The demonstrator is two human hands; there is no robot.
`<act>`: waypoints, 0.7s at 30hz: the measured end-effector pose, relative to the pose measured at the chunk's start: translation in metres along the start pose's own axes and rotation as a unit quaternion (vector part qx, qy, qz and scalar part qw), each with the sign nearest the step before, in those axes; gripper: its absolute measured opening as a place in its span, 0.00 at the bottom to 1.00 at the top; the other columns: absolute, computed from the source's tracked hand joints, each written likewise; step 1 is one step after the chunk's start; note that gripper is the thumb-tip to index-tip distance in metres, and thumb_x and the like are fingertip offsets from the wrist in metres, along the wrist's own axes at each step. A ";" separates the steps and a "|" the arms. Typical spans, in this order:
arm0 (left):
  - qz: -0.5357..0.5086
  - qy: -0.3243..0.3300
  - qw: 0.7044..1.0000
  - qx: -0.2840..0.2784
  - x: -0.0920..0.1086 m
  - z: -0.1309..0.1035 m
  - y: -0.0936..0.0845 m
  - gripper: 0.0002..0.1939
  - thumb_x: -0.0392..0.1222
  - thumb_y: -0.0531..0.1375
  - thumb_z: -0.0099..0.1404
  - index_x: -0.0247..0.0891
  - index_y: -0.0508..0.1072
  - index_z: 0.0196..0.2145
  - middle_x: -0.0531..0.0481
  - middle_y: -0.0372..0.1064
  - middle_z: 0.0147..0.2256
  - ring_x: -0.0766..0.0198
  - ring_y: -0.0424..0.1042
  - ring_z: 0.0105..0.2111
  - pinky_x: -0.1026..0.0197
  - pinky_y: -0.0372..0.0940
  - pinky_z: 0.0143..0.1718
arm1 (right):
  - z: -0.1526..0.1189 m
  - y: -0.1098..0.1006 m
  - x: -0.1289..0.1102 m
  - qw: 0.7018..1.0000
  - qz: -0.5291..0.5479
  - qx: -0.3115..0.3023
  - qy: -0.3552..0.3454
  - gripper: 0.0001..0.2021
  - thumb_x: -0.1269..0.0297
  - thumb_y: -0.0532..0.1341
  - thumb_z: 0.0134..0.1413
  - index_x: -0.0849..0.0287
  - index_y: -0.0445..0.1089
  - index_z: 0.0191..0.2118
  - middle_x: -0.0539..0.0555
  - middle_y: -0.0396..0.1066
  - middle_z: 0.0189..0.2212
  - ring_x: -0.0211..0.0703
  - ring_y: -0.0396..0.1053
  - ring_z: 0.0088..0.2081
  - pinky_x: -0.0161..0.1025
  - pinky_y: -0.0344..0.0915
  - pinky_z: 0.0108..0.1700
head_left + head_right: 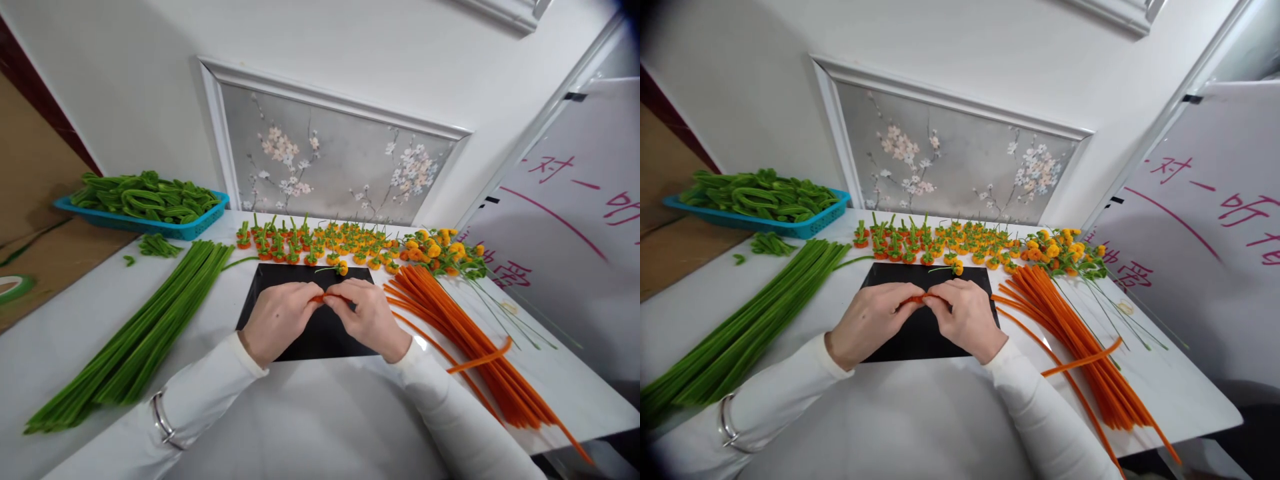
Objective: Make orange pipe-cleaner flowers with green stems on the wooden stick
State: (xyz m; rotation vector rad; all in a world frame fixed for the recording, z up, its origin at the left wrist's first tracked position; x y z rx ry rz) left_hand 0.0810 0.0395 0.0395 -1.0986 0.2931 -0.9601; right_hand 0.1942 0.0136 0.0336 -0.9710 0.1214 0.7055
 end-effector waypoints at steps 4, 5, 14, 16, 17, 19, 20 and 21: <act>-0.053 -0.016 0.998 -0.024 -0.004 0.004 -0.006 0.08 0.38 0.56 0.63 0.40 0.73 0.38 0.52 0.75 0.34 0.61 0.72 0.34 0.63 0.62 0.36 | 0.000 -0.003 0.005 0.999 0.031 0.010 0.019 0.08 0.65 0.57 0.59 0.57 0.74 0.35 0.52 0.73 0.29 0.40 0.69 0.31 0.36 0.62 0.35; -0.076 -0.023 0.996 -0.033 -0.005 0.005 -0.007 0.08 0.40 0.57 0.62 0.41 0.73 0.39 0.52 0.75 0.35 0.61 0.72 0.34 0.63 0.62 0.36 | 0.000 -0.004 0.006 0.999 0.034 0.014 0.021 0.08 0.65 0.57 0.59 0.57 0.74 0.35 0.53 0.74 0.30 0.41 0.69 0.32 0.36 0.62 0.36; -0.127 -0.031 0.990 -0.047 -0.011 0.007 -0.007 0.11 0.34 0.53 0.62 0.39 0.75 0.32 0.53 0.74 0.29 0.66 0.69 0.27 0.65 0.59 0.29 | 0.001 0.001 0.006 1.000 0.022 -0.011 -0.018 0.09 0.64 0.55 0.61 0.57 0.73 0.39 0.54 0.73 0.31 0.42 0.69 0.34 0.38 0.64 0.38; -0.127 -0.027 0.991 -0.036 -0.011 0.006 -0.007 0.10 0.33 0.53 0.62 0.39 0.75 0.33 0.53 0.75 0.30 0.65 0.71 0.29 0.65 0.60 0.31 | 0.001 0.001 0.004 0.999 0.021 -0.016 -0.029 0.10 0.65 0.54 0.62 0.57 0.72 0.41 0.55 0.73 0.33 0.42 0.69 0.35 0.38 0.65 0.39; -0.127 -0.024 0.991 -0.032 -0.011 0.006 -0.006 0.10 0.33 0.53 0.62 0.39 0.74 0.33 0.53 0.75 0.30 0.65 0.71 0.29 0.65 0.61 0.32 | 0.000 0.001 0.004 0.999 0.020 -0.014 -0.031 0.11 0.65 0.53 0.62 0.57 0.72 0.41 0.55 0.73 0.33 0.42 0.69 0.35 0.38 0.65 0.39; -0.120 -0.020 0.992 -0.024 -0.010 0.006 -0.006 0.09 0.33 0.53 0.63 0.39 0.74 0.34 0.53 0.75 0.31 0.64 0.72 0.30 0.64 0.61 0.33 | 0.000 -0.002 0.003 0.999 0.017 -0.005 -0.028 0.11 0.65 0.53 0.62 0.57 0.72 0.40 0.55 0.73 0.33 0.42 0.69 0.35 0.38 0.64 0.39; -0.114 -0.019 0.993 -0.019 -0.010 0.005 -0.005 0.09 0.34 0.54 0.63 0.39 0.74 0.34 0.53 0.75 0.31 0.64 0.72 0.30 0.64 0.61 0.33 | 0.000 -0.003 0.003 1.000 0.017 -0.001 -0.024 0.10 0.65 0.53 0.61 0.57 0.72 0.40 0.55 0.73 0.32 0.42 0.69 0.34 0.38 0.64 0.38; -0.107 -0.021 0.994 -0.015 -0.010 0.005 -0.005 0.09 0.34 0.54 0.63 0.39 0.74 0.34 0.53 0.75 0.31 0.64 0.72 0.31 0.64 0.61 0.33 | 0.000 -0.003 0.002 1.000 0.016 0.003 -0.019 0.10 0.66 0.53 0.61 0.57 0.73 0.39 0.55 0.73 0.32 0.42 0.68 0.34 0.38 0.64 0.38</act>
Point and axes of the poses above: each hand's wrist, its own z-axis towards the middle knuckle, its own y-axis out of the palm, x = y × z, the point moved 7 cm from there along z, towards the middle knuckle
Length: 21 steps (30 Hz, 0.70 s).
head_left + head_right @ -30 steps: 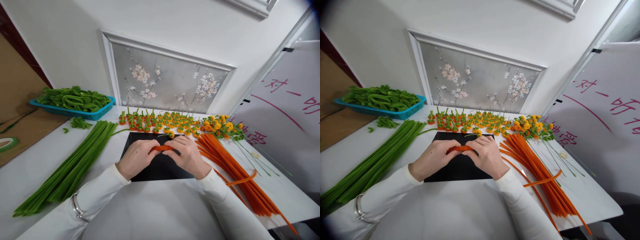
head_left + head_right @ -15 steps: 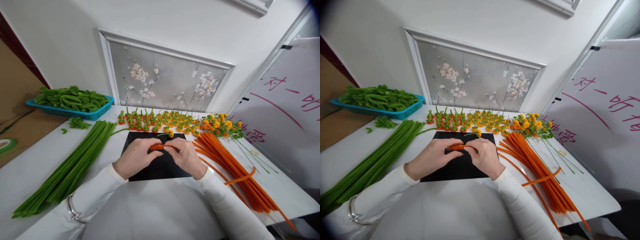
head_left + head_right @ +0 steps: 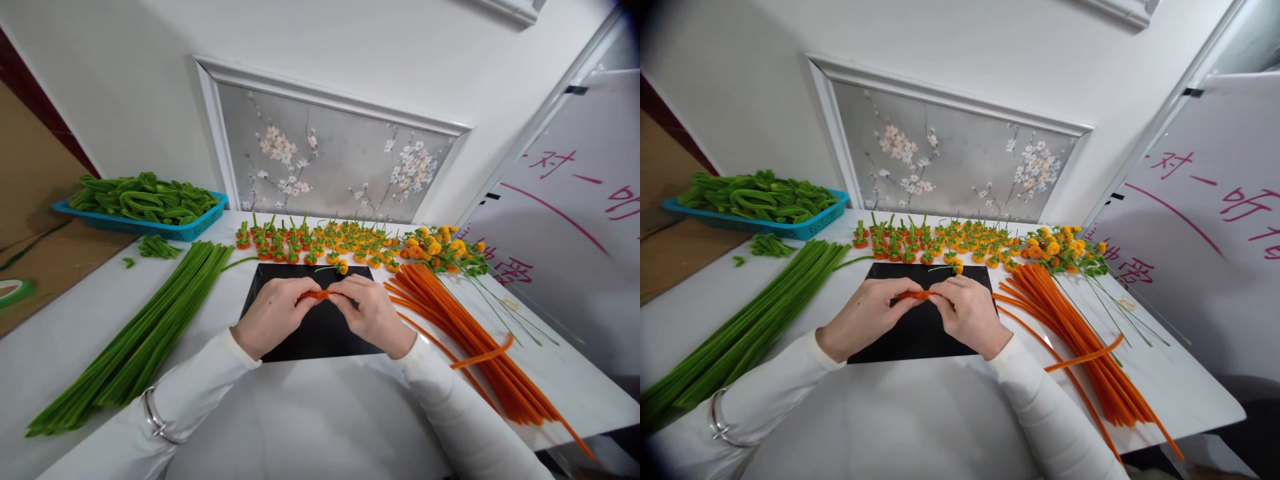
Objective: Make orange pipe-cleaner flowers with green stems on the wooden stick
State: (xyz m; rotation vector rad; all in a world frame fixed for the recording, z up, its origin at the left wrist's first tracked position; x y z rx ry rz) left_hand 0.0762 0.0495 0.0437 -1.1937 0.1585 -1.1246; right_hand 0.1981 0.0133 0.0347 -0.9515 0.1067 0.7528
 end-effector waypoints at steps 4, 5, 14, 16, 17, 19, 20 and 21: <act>0.007 -0.006 1.000 0.010 0.000 0.000 0.001 0.08 0.34 0.55 0.62 0.39 0.74 0.34 0.53 0.76 0.31 0.64 0.73 0.31 0.64 0.61 0.33 | 0.000 0.000 -0.001 1.000 -0.005 0.009 0.012 0.09 0.68 0.54 0.59 0.57 0.73 0.36 0.54 0.73 0.29 0.42 0.68 0.32 0.38 0.63 0.37; 0.001 -0.005 1.000 0.005 0.000 0.000 0.002 0.09 0.34 0.54 0.63 0.39 0.74 0.34 0.53 0.76 0.32 0.64 0.73 0.31 0.64 0.61 0.34 | 0.000 0.000 0.000 1.000 -0.006 0.010 0.014 0.09 0.68 0.54 0.59 0.57 0.73 0.36 0.54 0.73 0.29 0.42 0.68 0.32 0.38 0.63 0.37; 0.022 -0.016 0.999 -0.045 -0.007 0.003 -0.007 0.11 0.38 0.54 0.63 0.42 0.75 0.39 0.54 0.77 0.32 0.64 0.72 0.28 0.65 0.61 0.30 | 0.001 -0.001 0.014 0.999 0.012 0.000 0.046 0.08 0.66 0.56 0.58 0.56 0.74 0.36 0.53 0.73 0.29 0.41 0.68 0.30 0.35 0.62 0.32; 0.041 -0.002 0.998 -0.044 -0.006 0.002 -0.006 0.11 0.38 0.54 0.64 0.42 0.75 0.40 0.54 0.77 0.32 0.64 0.73 0.28 0.65 0.60 0.31 | 0.001 -0.001 0.014 0.999 0.016 -0.007 0.051 0.08 0.66 0.56 0.58 0.56 0.74 0.35 0.52 0.73 0.28 0.40 0.68 0.30 0.34 0.62 0.31; 0.049 0.005 0.998 -0.045 -0.006 0.002 -0.005 0.11 0.38 0.55 0.64 0.42 0.75 0.41 0.53 0.77 0.32 0.63 0.73 0.28 0.65 0.60 0.31 | 0.001 -0.001 0.014 0.998 0.017 -0.010 0.053 0.08 0.66 0.56 0.59 0.56 0.74 0.35 0.52 0.73 0.28 0.40 0.68 0.30 0.34 0.62 0.31; 0.059 0.018 0.997 -0.042 -0.006 0.001 -0.003 0.10 0.39 0.55 0.64 0.42 0.75 0.41 0.53 0.77 0.32 0.63 0.73 0.28 0.64 0.60 0.31 | 0.001 -0.001 0.014 0.998 0.019 -0.016 0.054 0.09 0.65 0.56 0.59 0.57 0.73 0.34 0.52 0.72 0.27 0.40 0.68 0.29 0.34 0.61 0.31; 0.064 0.022 0.997 -0.040 -0.007 0.000 -0.002 0.10 0.39 0.55 0.64 0.42 0.75 0.41 0.53 0.77 0.32 0.63 0.73 0.28 0.64 0.60 0.31 | 0.001 -0.001 0.013 0.998 0.020 -0.019 0.053 0.09 0.66 0.56 0.59 0.57 0.73 0.34 0.52 0.72 0.27 0.40 0.68 0.29 0.34 0.61 0.31; 0.068 0.026 0.997 -0.038 -0.007 0.000 -0.002 0.10 0.40 0.56 0.64 0.42 0.75 0.41 0.52 0.77 0.32 0.63 0.74 0.28 0.64 0.60 0.31 | 0.001 -0.001 0.012 0.998 0.022 -0.021 0.051 0.09 0.66 0.56 0.59 0.57 0.73 0.33 0.51 0.72 0.27 0.39 0.68 0.29 0.34 0.60 0.31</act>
Point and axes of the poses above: each hand's wrist, its own z-axis towards the middle knuckle, its own y-axis out of the palm, x = y × z, the point moved 7 cm from there along z, towards the middle knuckle
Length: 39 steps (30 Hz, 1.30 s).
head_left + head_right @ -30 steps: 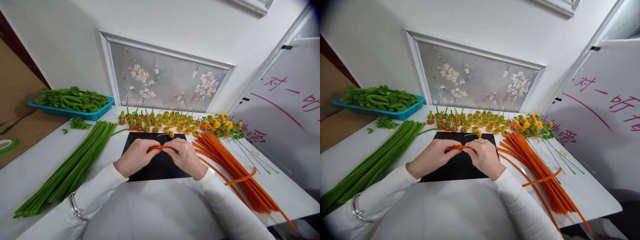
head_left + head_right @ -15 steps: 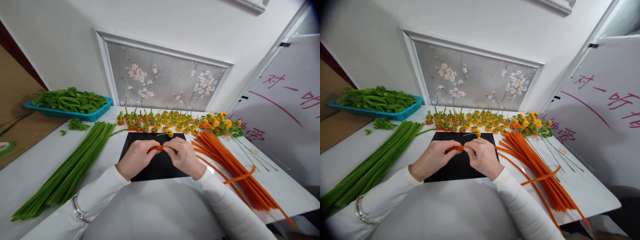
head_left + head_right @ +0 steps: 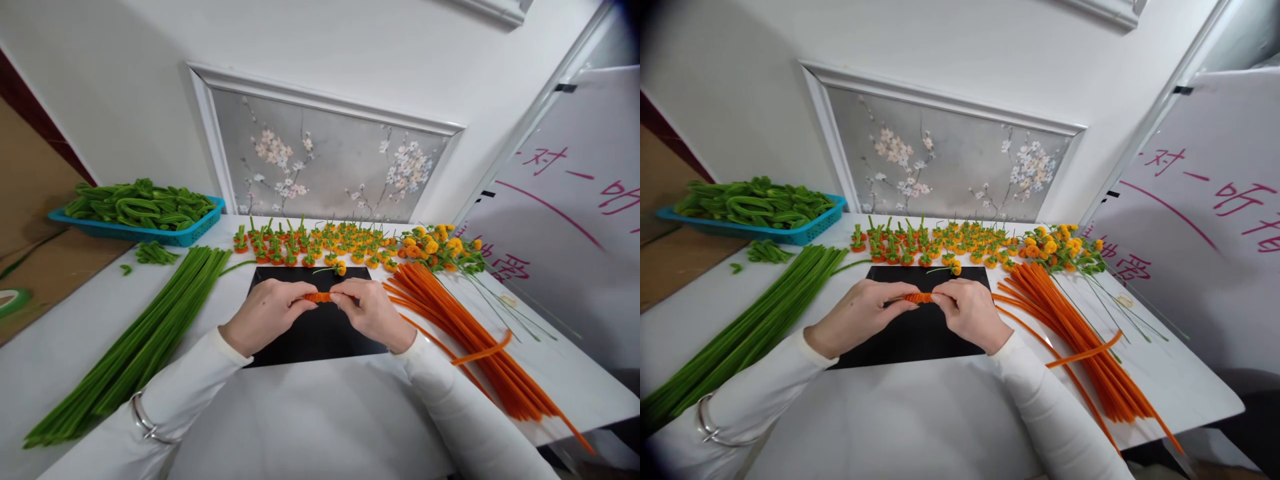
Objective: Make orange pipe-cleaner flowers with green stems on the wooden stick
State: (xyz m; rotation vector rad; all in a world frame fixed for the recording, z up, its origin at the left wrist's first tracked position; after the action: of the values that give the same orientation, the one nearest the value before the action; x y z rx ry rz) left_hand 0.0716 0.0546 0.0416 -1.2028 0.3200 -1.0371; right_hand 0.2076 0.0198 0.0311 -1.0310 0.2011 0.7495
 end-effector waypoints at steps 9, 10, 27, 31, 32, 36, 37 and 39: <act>0.060 0.017 0.997 -0.047 0.009 0.000 0.012 0.09 0.39 0.53 0.66 0.41 0.72 0.39 0.51 0.76 0.32 0.60 0.74 0.30 0.63 0.60 0.32 | 0.002 0.011 -0.009 0.998 -0.004 -0.055 -0.021 0.10 0.68 0.55 0.60 0.58 0.72 0.31 0.51 0.73 0.27 0.38 0.68 0.30 0.33 0.60 0.32; 0.055 0.019 0.997 -0.055 0.010 0.000 0.013 0.09 0.38 0.53 0.66 0.40 0.72 0.39 0.50 0.75 0.31 0.60 0.73 0.30 0.63 0.60 0.31 | 0.003 0.011 -0.010 0.997 0.001 -0.069 -0.026 0.11 0.68 0.54 0.61 0.58 0.72 0.31 0.51 0.73 0.27 0.38 0.68 0.30 0.33 0.60 0.33; 0.020 -0.018 0.996 -0.090 0.004 0.001 0.028 0.10 0.45 0.54 0.66 0.41 0.65 0.43 0.51 0.72 0.37 0.59 0.72 0.34 0.63 0.59 0.32 | 0.003 0.005 0.010 0.998 0.003 -0.070 0.004 0.09 0.69 0.55 0.60 0.59 0.73 0.35 0.51 0.74 0.30 0.37 0.71 0.32 0.31 0.62 0.36; 0.012 -0.009 0.997 -0.078 0.003 0.002 0.030 0.09 0.45 0.49 0.69 0.42 0.67 0.36 0.54 0.70 0.31 0.62 0.70 0.32 0.64 0.57 0.31 | 0.003 0.015 0.006 0.997 -0.023 -0.077 -0.004 0.09 0.68 0.55 0.60 0.58 0.72 0.33 0.51 0.74 0.30 0.38 0.70 0.33 0.31 0.61 0.36; 0.010 -0.008 0.997 -0.078 0.001 0.002 0.030 0.11 0.45 0.49 0.69 0.43 0.68 0.35 0.54 0.69 0.31 0.63 0.70 0.31 0.65 0.56 0.31 | 0.003 0.017 0.006 0.996 -0.026 -0.084 -0.004 0.09 0.67 0.55 0.61 0.58 0.72 0.33 0.50 0.74 0.29 0.37 0.70 0.32 0.31 0.60 0.36; -0.010 -0.023 0.997 -0.076 -0.008 0.003 0.029 0.12 0.47 0.48 0.69 0.44 0.70 0.36 0.55 0.70 0.31 0.63 0.69 0.31 0.65 0.55 0.30 | 0.005 0.014 0.021 0.993 -0.035 -0.103 0.034 0.08 0.67 0.55 0.59 0.56 0.73 0.34 0.49 0.74 0.27 0.37 0.70 0.31 0.31 0.59 0.35; -0.015 -0.033 0.997 -0.074 -0.012 0.004 0.028 0.13 0.47 0.48 0.69 0.44 0.70 0.36 0.55 0.70 0.30 0.63 0.69 0.30 0.65 0.54 0.30 | 0.005 0.009 0.028 0.993 -0.038 -0.101 0.048 0.08 0.67 0.56 0.59 0.56 0.73 0.34 0.49 0.74 0.27 0.37 0.70 0.31 0.31 0.59 0.34; -0.030 -0.051 0.996 -0.070 -0.019 0.003 0.027 0.13 0.48 0.48 0.68 0.43 0.71 0.35 0.54 0.69 0.29 0.63 0.68 0.29 0.65 0.54 0.30 | 0.004 -0.004 0.045 0.992 -0.041 -0.096 0.066 0.09 0.68 0.55 0.58 0.57 0.73 0.34 0.50 0.74 0.26 0.37 0.70 0.29 0.31 0.59 0.33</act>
State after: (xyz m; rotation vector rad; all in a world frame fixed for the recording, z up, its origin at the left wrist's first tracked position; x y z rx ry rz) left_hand 0.0768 0.0717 0.0139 -1.3948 0.2819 -1.0138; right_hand 0.2422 0.0431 0.0141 -1.2666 0.2021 0.6357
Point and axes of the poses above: each hand's wrist, its own z-axis towards the middle knuckle, its own y-axis out of the palm, x = y × z, the point moved 7 cm from there along z, towards the middle knuckle
